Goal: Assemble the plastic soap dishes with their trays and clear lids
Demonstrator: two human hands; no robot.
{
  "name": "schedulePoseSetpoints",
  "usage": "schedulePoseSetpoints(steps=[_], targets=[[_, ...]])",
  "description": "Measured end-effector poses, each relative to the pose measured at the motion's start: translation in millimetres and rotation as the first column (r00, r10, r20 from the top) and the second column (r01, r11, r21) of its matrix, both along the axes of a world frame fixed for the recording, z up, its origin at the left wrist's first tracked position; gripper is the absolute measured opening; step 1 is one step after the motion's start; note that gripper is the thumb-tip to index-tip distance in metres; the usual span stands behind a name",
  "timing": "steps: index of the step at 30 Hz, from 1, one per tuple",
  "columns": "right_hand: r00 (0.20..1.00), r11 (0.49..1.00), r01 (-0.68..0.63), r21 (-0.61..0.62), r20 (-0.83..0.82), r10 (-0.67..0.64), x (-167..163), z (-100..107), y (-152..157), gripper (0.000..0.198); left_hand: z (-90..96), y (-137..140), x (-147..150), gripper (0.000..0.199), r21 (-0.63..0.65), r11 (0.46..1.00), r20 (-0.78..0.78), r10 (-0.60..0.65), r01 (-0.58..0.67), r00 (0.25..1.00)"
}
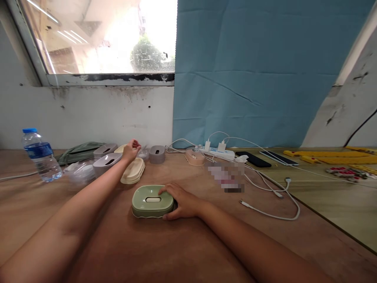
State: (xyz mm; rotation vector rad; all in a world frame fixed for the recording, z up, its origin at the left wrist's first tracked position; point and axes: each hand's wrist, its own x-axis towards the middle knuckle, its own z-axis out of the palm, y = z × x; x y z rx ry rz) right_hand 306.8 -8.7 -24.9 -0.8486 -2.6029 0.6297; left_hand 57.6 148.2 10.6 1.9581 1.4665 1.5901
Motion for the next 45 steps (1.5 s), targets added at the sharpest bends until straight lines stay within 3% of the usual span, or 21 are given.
schedulePoseSetpoints(steps=[3,4,5,6,7,10,12,15,19,27,30,32,35,39,42,45], targets=[[1.000,1.000,0.003,-0.003,0.007,-0.003,0,1,-1,0.062,16.9,-25,5,0.016,0.094,0.991,0.302,-0.115,0.091,0.946],[1.000,1.000,0.003,-0.004,0.007,-0.003,0,2,-1,0.062,21.9,-38,6,0.019,0.148,0.974,0.461,-0.224,0.174,0.859],[1.000,1.000,0.004,-0.003,0.006,-0.004,0,2,-1,0.062,26.2,-53,7,0.025,0.212,0.939,0.608,-0.344,0.271,0.716],[1.000,1.000,0.004,-0.003,0.005,-0.004,0,2,-1,0.062,29.6,-69,7,0.029,0.268,0.893,0.694,-0.439,0.360,0.572],[1.000,1.000,0.002,-0.001,0.003,-0.002,0,2,-1,0.062,31.9,-87,7,0.032,0.289,0.853,0.728,-0.491,0.435,0.478],[1.000,1.000,-0.001,0.001,-0.010,0.001,0,0,0,0.062,30.3,-137,5,0.031,0.243,0.756,0.741,-0.549,0.608,0.386],[1.000,1.000,-0.002,0.008,-0.020,0.002,1,-1,0,0.063,22.3,-160,2,0.031,0.169,0.736,0.790,-0.499,0.656,0.356],[1.000,1.000,0.011,0.003,-0.019,-0.011,2,-2,1,0.065,5.8,-173,1,0.029,0.086,0.743,0.828,-0.424,0.664,0.367],[1.000,0.999,0.022,-0.025,-0.007,-0.022,2,0,0,0.066,-7.6,-172,0,0.029,0.042,0.741,0.853,-0.376,0.670,0.362],[0.998,1.000,0.011,-0.014,-0.058,-0.012,6,-4,7,0.064,-0.2,-180,-7,0.029,0.107,0.754,0.830,-0.426,0.648,0.358],[0.977,0.998,0.021,0.051,-0.212,-0.010,7,-2,6,0.056,1.0,-184,-6,0.032,0.107,0.772,0.761,-0.469,0.626,0.449],[0.942,1.000,0.009,0.008,-0.335,-0.006,3,1,1,0.050,-0.6,-187,-2,0.035,0.088,0.785,0.667,-0.504,0.613,0.549],[0.852,0.974,-0.076,-0.215,-0.521,-0.048,-9,2,-8,0.053,-7.1,-195,8,0.037,0.055,0.800,0.489,-0.544,0.598,0.682],[0.742,0.903,-0.178,-0.391,-0.656,-0.137,-29,-3,-23,0.081,-20.9,-207,20,0.034,0.027,0.806,0.139,-0.589,0.591,0.796],[0.698,0.856,-0.195,-0.480,-0.681,-0.223,-41,-5,-34,0.097,-29.4,-211,23,0.023,0.035,0.761,-0.179,-0.633,0.648,0.753],[0.658,0.809,-0.209,-0.550,-0.691,-0.300,-45,-5,-40,0.088,-32.0,-211,23,0.017,0.084,0.697,-0.340,-0.652,0.712,0.678]])
